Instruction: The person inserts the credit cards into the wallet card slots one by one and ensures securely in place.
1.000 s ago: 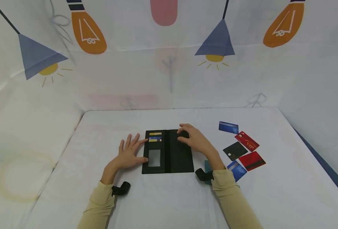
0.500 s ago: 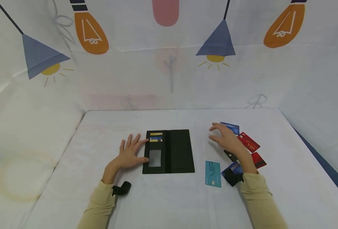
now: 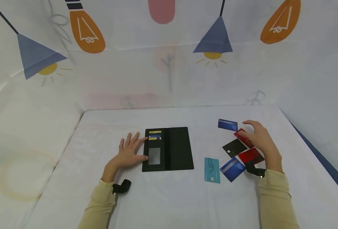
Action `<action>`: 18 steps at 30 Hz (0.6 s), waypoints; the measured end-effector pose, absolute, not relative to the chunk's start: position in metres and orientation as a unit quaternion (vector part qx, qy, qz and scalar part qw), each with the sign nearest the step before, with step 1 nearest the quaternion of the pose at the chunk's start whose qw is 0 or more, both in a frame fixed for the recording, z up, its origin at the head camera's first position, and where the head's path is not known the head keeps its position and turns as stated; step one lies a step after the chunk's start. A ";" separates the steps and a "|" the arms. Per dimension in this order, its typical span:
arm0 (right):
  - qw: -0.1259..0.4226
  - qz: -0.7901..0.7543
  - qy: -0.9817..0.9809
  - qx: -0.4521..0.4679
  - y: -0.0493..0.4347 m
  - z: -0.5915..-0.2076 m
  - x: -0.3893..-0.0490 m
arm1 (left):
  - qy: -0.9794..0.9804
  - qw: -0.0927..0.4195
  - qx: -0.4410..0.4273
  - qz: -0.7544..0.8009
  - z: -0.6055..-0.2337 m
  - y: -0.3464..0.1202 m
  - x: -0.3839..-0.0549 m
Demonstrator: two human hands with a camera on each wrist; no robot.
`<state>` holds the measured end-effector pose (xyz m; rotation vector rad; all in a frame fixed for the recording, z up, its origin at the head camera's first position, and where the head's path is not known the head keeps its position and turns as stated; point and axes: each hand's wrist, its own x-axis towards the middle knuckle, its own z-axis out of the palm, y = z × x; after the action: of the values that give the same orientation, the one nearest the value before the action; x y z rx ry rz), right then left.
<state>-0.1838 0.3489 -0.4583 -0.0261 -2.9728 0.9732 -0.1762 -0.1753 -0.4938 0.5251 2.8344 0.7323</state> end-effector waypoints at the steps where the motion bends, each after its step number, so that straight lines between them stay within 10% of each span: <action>1: 0.001 0.310 -0.951 -0.016 0.351 -0.459 -0.183 | 0.950 0.083 0.176 0.246 -0.494 -0.175 -0.176; 18: -0.053 0.264 -0.962 -0.047 0.360 -0.474 -0.181 | 0.946 0.082 0.187 0.251 -0.498 -0.172 -0.181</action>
<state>-0.1805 0.3597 -0.4737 -0.1513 -3.1277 0.8600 -0.1806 -0.1717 -0.4976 0.5572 2.8270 0.7487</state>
